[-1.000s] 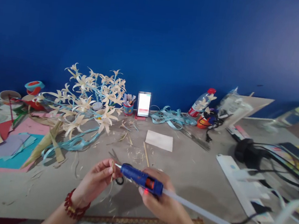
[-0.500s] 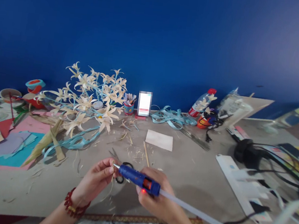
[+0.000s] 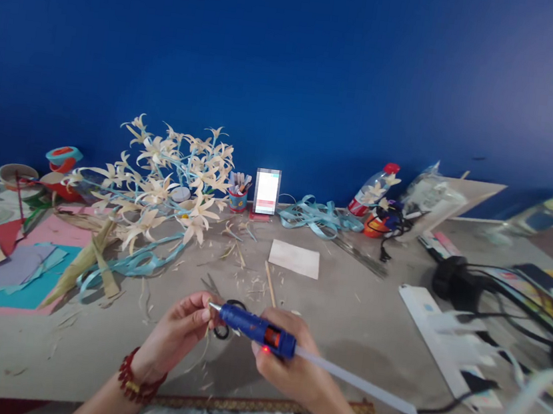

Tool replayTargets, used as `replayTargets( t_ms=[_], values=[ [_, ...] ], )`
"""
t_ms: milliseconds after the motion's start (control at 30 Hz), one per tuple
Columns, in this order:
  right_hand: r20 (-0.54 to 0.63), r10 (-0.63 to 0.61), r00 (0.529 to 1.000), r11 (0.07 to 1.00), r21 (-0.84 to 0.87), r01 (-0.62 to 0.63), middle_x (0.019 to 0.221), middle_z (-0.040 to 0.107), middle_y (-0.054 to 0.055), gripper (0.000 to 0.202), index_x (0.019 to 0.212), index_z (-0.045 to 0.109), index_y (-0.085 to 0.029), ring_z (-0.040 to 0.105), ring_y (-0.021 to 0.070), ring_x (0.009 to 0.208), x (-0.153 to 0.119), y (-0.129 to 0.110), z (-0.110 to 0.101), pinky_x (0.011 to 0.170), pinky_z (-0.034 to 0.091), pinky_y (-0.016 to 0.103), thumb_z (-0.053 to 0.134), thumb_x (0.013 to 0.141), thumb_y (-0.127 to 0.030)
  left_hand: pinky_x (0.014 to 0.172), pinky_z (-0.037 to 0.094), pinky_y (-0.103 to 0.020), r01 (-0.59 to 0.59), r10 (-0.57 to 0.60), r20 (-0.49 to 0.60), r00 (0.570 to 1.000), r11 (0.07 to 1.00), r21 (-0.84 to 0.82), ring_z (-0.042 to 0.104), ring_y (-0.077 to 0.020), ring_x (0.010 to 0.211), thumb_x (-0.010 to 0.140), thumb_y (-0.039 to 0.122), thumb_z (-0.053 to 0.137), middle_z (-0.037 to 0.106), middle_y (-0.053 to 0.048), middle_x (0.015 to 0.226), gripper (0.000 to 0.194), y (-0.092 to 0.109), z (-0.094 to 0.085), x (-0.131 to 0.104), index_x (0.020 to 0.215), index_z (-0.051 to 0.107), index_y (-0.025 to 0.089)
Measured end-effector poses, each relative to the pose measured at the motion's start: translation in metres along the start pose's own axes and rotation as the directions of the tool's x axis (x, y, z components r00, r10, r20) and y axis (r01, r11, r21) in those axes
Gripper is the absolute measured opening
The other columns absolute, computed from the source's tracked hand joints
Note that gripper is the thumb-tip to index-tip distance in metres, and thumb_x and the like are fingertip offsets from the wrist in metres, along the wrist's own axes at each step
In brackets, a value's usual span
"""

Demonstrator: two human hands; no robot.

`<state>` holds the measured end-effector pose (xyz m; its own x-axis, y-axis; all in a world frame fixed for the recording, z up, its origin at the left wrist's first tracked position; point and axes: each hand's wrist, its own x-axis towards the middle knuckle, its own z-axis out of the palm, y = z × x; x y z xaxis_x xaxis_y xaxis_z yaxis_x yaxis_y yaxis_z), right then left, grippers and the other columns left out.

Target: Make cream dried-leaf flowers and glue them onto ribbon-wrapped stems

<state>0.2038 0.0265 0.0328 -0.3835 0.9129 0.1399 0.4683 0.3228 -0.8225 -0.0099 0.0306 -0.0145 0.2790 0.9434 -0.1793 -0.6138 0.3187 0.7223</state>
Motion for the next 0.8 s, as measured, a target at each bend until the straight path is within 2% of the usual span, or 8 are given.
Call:
replayTargets(
  t_ms=[267,533,800],
  values=[
    [0.007,0.009,1.0,1.0,-0.021,-0.009,0.057,0.044,-0.004,0.014,0.06,0.039,-0.022,0.043,0.0133,0.053,-0.0013,0.0028,0.0005,0.053,0.032,0.026,0.048,0.07,-0.016,0.066,0.042,-0.021,0.002,-0.001,0.015,1.0,0.999,-0.032,0.06,-0.0109,0.065,0.074,0.022,0.079,0.066,-0.001,0.066,0.012,0.0012,0.0018,-0.0012,0.075,0.069,0.015],
    [0.0,-0.012,1.0,1.0,-0.017,0.012,0.057,0.047,-0.004,0.014,0.06,0.043,-0.022,0.044,0.0128,0.053,-0.0002,0.0023,0.0008,0.053,0.033,0.025,0.049,0.067,-0.011,0.066,0.042,-0.021,-0.011,0.012,0.024,1.0,0.999,-0.036,0.059,-0.0107,0.066,0.076,0.02,0.077,0.067,-0.001,0.069,0.011,0.0006,0.0,0.0003,0.076,0.068,0.014],
    [-0.008,-0.021,1.0,1.0,-0.019,0.02,0.055,0.043,-0.004,0.014,0.06,0.037,-0.021,0.042,0.0122,0.052,0.0,0.0037,0.0023,0.051,0.031,0.024,0.047,0.067,-0.015,0.065,0.042,-0.02,-0.006,0.007,0.024,1.0,0.999,-0.035,0.058,-0.0104,0.066,0.076,0.021,0.077,0.066,-0.001,0.069,0.012,0.0018,-0.0006,-0.0002,0.074,0.068,0.014]
  ],
)
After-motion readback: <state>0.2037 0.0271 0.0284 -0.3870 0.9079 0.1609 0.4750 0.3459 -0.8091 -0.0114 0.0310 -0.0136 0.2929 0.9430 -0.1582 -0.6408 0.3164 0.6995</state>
